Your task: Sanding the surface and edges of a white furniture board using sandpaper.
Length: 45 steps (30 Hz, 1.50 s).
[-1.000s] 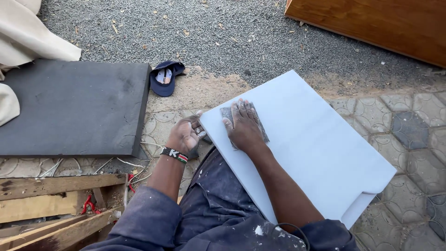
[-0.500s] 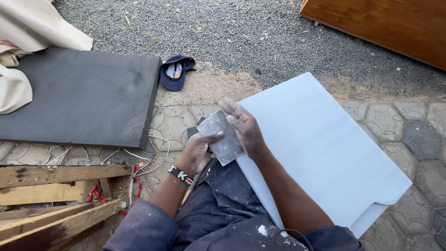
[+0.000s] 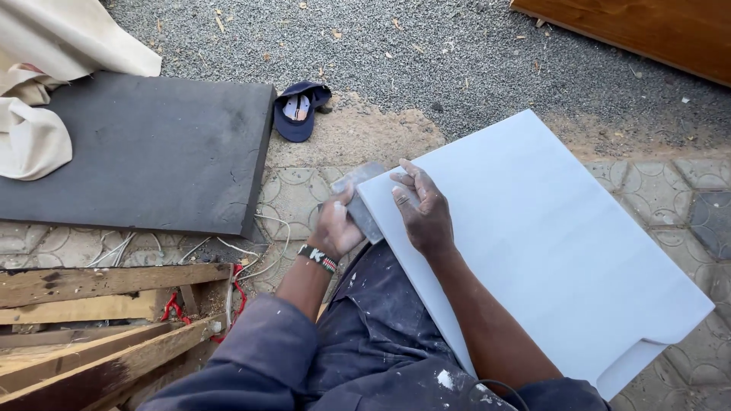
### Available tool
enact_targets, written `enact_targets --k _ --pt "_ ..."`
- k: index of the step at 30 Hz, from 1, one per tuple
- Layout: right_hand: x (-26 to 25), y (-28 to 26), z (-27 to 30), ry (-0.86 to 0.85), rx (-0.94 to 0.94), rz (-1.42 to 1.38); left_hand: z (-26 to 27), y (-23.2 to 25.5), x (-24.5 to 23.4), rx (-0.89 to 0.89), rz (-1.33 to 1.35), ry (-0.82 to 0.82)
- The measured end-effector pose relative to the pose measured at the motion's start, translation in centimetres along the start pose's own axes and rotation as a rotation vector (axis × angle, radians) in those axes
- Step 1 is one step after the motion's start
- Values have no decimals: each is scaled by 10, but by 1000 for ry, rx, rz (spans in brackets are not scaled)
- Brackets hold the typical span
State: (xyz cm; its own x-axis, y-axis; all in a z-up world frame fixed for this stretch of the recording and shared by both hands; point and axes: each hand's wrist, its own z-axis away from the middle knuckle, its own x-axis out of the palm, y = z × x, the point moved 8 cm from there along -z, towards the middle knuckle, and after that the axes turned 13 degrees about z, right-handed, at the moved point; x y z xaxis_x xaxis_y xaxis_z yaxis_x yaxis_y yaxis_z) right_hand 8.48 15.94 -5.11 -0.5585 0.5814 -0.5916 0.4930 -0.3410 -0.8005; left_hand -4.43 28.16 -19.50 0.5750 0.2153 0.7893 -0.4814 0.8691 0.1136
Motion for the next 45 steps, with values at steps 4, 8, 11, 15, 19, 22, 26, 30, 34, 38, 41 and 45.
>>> enact_targets --k 4,8,11,15,19,22,26,30,34,38,41,45 --pt "-6 -6 3 14 16 -5 15 -10 -1 -52 54 46" --pt "3 -6 5 2 50 76 45 -13 -15 -45 152 165" --pt "5 -8 0 -9 27 108 -13 -24 -9 -4 233 93" --pt "-8 -19 4 17 41 34 33 -37 -23 -68 175 154" --pt "-1 -12 1 -11 13 62 -27 -14 -25 27 183 83" --pt "-5 -12 2 2 20 -18 12 -17 -10 47 119 47" --pt "-2 3 0 25 70 -248 88 -8 14 95 -210 208" --pt "-8 4 5 34 87 -258 75 31 4 504 -1025 240" --pt "-44 24 23 66 176 -18 78 20 67 656 -1102 -7" --pt "-98 56 78 316 387 -398 111 -87 131 769 -1266 -942" --pt "-150 41 125 461 525 -435 125 -166 124 -88 -970 -516" --pt "-209 84 226 591 764 94 161 -216 110 -105 -1542 -808"
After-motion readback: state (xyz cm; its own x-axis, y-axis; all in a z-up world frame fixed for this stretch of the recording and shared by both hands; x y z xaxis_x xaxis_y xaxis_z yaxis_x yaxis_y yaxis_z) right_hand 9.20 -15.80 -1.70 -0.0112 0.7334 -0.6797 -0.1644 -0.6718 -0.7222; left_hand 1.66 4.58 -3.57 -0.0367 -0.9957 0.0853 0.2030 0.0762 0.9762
